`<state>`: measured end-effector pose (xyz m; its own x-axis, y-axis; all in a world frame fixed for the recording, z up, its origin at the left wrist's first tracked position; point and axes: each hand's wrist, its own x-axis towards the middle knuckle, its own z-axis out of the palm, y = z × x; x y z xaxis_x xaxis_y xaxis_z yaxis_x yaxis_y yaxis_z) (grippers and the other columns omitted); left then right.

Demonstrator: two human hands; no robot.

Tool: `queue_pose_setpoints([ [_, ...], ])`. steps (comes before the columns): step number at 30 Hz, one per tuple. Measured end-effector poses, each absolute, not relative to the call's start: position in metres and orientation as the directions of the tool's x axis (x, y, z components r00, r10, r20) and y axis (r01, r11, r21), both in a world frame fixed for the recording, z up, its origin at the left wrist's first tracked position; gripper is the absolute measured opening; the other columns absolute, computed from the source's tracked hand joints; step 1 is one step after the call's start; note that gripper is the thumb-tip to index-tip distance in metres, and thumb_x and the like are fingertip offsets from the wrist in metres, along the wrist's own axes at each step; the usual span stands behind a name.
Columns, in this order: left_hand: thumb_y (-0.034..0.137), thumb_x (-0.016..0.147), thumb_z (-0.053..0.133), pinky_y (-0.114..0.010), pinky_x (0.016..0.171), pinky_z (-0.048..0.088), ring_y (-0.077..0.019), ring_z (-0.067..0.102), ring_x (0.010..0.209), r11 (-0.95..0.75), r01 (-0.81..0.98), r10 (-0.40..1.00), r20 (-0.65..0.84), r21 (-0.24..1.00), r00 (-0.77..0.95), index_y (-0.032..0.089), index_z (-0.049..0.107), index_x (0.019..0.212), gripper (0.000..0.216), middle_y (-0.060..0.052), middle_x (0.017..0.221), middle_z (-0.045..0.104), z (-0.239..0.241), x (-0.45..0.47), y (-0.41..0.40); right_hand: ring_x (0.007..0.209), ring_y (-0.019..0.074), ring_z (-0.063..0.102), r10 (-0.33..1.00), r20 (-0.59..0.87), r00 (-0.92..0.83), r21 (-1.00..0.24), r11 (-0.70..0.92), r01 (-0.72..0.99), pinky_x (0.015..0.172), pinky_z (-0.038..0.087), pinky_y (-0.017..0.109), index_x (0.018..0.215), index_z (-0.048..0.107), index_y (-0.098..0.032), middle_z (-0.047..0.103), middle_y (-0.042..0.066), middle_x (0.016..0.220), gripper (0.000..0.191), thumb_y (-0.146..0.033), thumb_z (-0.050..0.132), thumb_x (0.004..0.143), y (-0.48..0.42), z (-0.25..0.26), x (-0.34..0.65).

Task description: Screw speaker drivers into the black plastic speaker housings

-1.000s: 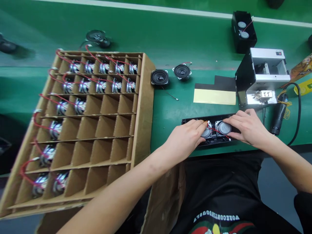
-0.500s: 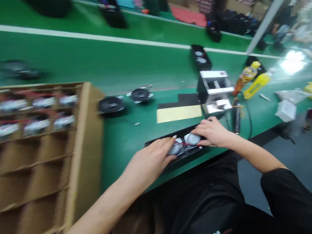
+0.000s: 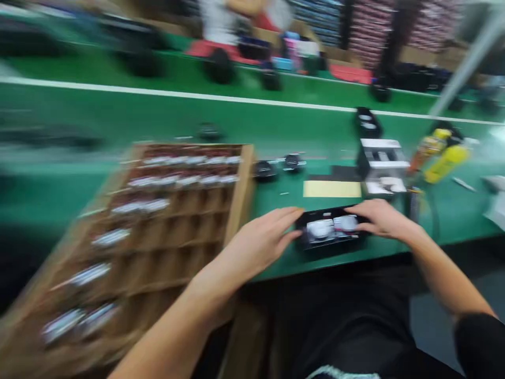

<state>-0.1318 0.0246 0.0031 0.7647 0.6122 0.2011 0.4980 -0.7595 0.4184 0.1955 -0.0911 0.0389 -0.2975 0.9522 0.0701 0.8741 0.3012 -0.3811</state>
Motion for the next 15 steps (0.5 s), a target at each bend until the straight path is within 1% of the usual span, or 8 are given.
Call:
queue_pose_setpoints([
  [1,0.055,0.105,0.050,-0.040,0.121,0.052,-0.0282,0.069,0.133,-0.677,0.613,0.713,0.160,0.407,0.682,0.023,0.073,0.139,0.052,-0.009,0.142,0.075,0.016,-0.150,0.028,0.109,0.0293,0.072,0.954,0.170,-0.248,-0.432,0.298,0.851,0.096,0.055,0.047,0.124,0.078,-0.020,0.078,0.013,0.120,0.028,-0.037,0.070,0.104,-0.096,0.042,0.196],
  [2,0.055,0.105,0.051,-0.040,0.123,0.050,-0.0270,0.067,0.136,-0.576,0.728,0.810,0.140,0.371,0.570,0.024,0.070,0.143,0.053,-0.007,0.145,0.073,0.026,-0.175,0.035,0.113,0.0321,0.071,0.948,0.272,-0.164,-0.489,0.283,0.825,0.100,0.054,0.051,0.127,0.076,-0.019,0.077,0.016,0.123,0.032,-0.039,0.059,0.109,-0.099,0.042,0.193],
  [3,0.053,0.106,0.049,-0.042,0.125,0.048,-0.0282,0.064,0.139,-0.454,0.828,0.890,0.132,0.330,0.436,0.022,0.066,0.148,0.055,-0.009,0.147,0.072,0.034,-0.205,0.043,0.117,0.0332,0.070,0.938,0.335,-0.088,-0.552,0.271,0.788,0.104,0.052,0.054,0.131,0.074,-0.019,0.076,0.017,0.126,0.035,-0.040,0.057,0.110,-0.101,0.041,0.187],
  [4,0.051,0.107,0.047,-0.046,0.125,0.046,-0.0307,0.062,0.141,-0.315,0.904,0.949,0.125,0.288,0.290,0.020,0.064,0.150,0.056,-0.012,0.146,0.071,0.039,-0.239,0.051,0.119,0.0314,0.070,0.945,0.321,-0.063,-0.623,0.261,0.737,0.106,0.053,0.051,0.135,0.072,-0.021,0.075,0.016,0.129,0.034,-0.040,0.060,0.109,-0.104,0.037,0.174],
  [6,0.047,0.107,0.047,-0.053,0.123,0.045,-0.0363,0.060,0.141,-0.056,0.974,0.995,0.097,0.222,0.035,0.015,0.065,0.145,0.053,-0.017,0.142,0.071,0.042,-0.305,0.061,0.104,0.0235,0.076,0.967,0.182,-0.175,-0.760,0.252,0.600,0.092,0.061,0.039,0.130,0.074,-0.027,0.078,0.007,0.121,0.035,-0.048,0.052,0.112,-0.114,0.024,0.129],
  [8,0.050,0.106,0.057,-0.054,0.115,0.050,-0.0358,0.065,0.132,0.103,0.978,0.993,0.030,0.182,-0.111,0.015,0.070,0.134,0.046,-0.017,0.136,0.072,0.034,-0.354,0.066,0.102,0.0204,0.078,0.934,-0.034,-0.355,-0.850,0.159,0.501,0.087,0.066,0.034,0.144,0.067,-0.023,0.077,0.008,0.128,0.051,-0.057,0.044,0.114,-0.122,0.002,0.068],
  [11,0.049,0.105,0.068,-0.052,0.110,0.054,-0.0282,0.068,0.123,0.162,0.976,0.987,-0.036,0.144,-0.158,0.016,0.070,0.127,0.039,-0.012,0.134,0.071,0.009,-0.384,0.072,0.093,0.0204,0.078,0.876,-0.283,-0.390,-0.859,-0.051,0.509,0.084,0.067,0.036,0.148,0.060,-0.012,0.077,0.014,0.119,0.055,-0.054,0.046,0.115,-0.103,-0.036,-0.011],
  [15,0.043,0.105,0.070,-0.058,0.117,0.050,-0.0330,0.057,0.141,0.142,0.986,0.990,-0.004,0.083,-0.142,0.018,0.069,0.133,0.037,-0.013,0.154,0.058,-0.014,-0.385,0.077,0.097,0.0219,0.074,0.870,-0.421,-0.259,-0.784,-0.205,0.585,0.096,0.064,0.046,0.146,0.059,-0.015,0.073,0.010,0.116,0.055,-0.058,0.055,0.112,-0.047,-0.056,-0.052],
])
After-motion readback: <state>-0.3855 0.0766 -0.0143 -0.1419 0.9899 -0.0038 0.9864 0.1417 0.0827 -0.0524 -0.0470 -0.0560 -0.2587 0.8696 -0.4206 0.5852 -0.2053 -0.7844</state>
